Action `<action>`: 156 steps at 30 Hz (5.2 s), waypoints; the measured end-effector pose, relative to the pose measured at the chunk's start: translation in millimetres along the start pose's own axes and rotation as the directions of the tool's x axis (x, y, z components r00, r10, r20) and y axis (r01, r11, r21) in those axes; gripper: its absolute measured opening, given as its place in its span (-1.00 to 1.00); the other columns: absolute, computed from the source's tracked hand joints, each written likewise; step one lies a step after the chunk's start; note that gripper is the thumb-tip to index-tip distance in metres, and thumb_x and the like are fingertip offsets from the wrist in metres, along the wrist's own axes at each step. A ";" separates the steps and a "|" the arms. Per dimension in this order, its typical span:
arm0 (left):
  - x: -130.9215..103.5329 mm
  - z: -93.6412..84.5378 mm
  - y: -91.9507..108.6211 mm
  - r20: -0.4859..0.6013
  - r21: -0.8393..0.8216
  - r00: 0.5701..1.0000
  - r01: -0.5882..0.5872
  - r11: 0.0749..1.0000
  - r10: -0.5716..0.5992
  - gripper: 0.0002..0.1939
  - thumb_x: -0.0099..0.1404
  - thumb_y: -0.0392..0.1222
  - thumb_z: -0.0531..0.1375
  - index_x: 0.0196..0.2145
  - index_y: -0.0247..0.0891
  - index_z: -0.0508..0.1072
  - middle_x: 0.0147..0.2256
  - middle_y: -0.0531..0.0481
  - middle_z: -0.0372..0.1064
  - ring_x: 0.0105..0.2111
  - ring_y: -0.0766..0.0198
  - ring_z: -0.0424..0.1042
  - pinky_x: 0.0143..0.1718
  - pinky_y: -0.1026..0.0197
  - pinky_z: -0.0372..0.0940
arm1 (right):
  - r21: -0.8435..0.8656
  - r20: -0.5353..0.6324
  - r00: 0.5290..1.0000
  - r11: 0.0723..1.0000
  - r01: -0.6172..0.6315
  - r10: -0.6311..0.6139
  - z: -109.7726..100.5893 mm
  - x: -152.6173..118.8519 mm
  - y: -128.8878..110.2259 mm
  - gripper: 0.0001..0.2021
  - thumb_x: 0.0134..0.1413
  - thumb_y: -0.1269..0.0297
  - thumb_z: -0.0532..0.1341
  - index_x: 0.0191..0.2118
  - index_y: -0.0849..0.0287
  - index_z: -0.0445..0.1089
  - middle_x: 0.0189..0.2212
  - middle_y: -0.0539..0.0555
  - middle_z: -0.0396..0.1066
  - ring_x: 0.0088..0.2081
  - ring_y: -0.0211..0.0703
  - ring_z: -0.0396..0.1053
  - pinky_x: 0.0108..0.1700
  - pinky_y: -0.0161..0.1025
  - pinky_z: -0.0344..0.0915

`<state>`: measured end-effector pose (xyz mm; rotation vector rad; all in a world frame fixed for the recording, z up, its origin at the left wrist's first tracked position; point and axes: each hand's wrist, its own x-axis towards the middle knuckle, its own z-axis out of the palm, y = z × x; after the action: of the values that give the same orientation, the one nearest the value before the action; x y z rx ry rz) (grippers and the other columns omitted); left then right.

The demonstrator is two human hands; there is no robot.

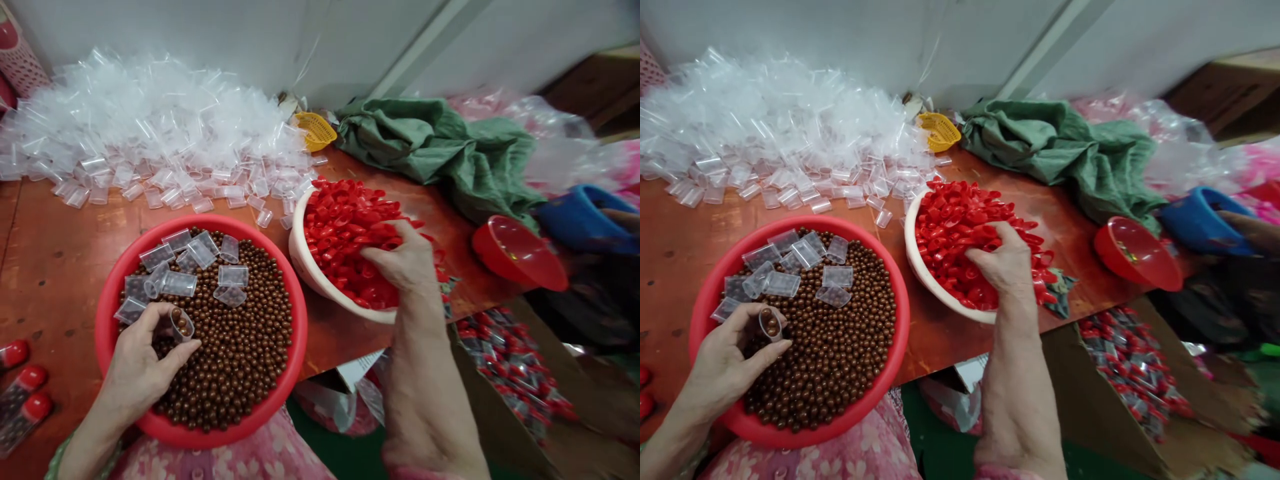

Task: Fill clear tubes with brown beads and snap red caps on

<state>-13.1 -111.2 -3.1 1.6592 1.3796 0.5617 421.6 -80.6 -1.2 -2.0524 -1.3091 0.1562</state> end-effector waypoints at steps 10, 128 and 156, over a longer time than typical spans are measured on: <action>1.0 1.2 4.9 0.010 -0.038 1.000 -0.007 0.999 0.007 -0.71 0.20 -0.05 0.25 -0.20 -0.22 0.33 -0.33 0.03 0.45 -0.35 0.26 0.45 -0.25 0.19 0.36 | 0.509 0.359 0.903 0.861 0.024 -0.238 37.4 -55.4 -132.8 -0.67 -0.26 0.41 0.28 -0.23 0.11 0.35 -0.43 -0.07 0.40 -0.45 -0.23 0.35 -0.39 -0.27 0.29; -14.1 10.1 13.9 0.170 -0.849 0.980 0.199 0.489 -0.104 -0.63 0.05 -0.21 0.37 -0.23 -0.28 0.33 -0.34 0.05 0.42 -0.37 0.37 0.44 -0.20 0.24 0.34 | 0.474 0.299 0.458 0.547 0.690 -0.837 78.7 -146.6 -177.9 -0.70 0.23 0.46 0.11 0.07 0.15 0.27 -0.26 0.13 0.48 -0.27 -0.15 0.49 -0.23 -0.25 0.48; -15.7 16.6 4.6 0.224 -0.734 0.971 0.112 0.670 0.084 -0.84 0.22 -0.22 0.19 -0.23 -0.29 0.35 -0.42 0.06 0.30 -0.43 0.36 0.28 -0.31 0.26 0.27 | 0.584 0.360 0.457 0.579 0.569 -0.813 73.5 -135.2 -204.1 -0.77 0.21 0.46 0.16 -0.04 0.10 0.36 -0.25 0.10 0.50 -0.23 -0.17 0.49 -0.18 -0.25 0.46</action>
<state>-1.9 -131.6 -4.8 0.9866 0.7977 0.7606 169.5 -106.1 32.5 -0.9562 -2.2319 0.6693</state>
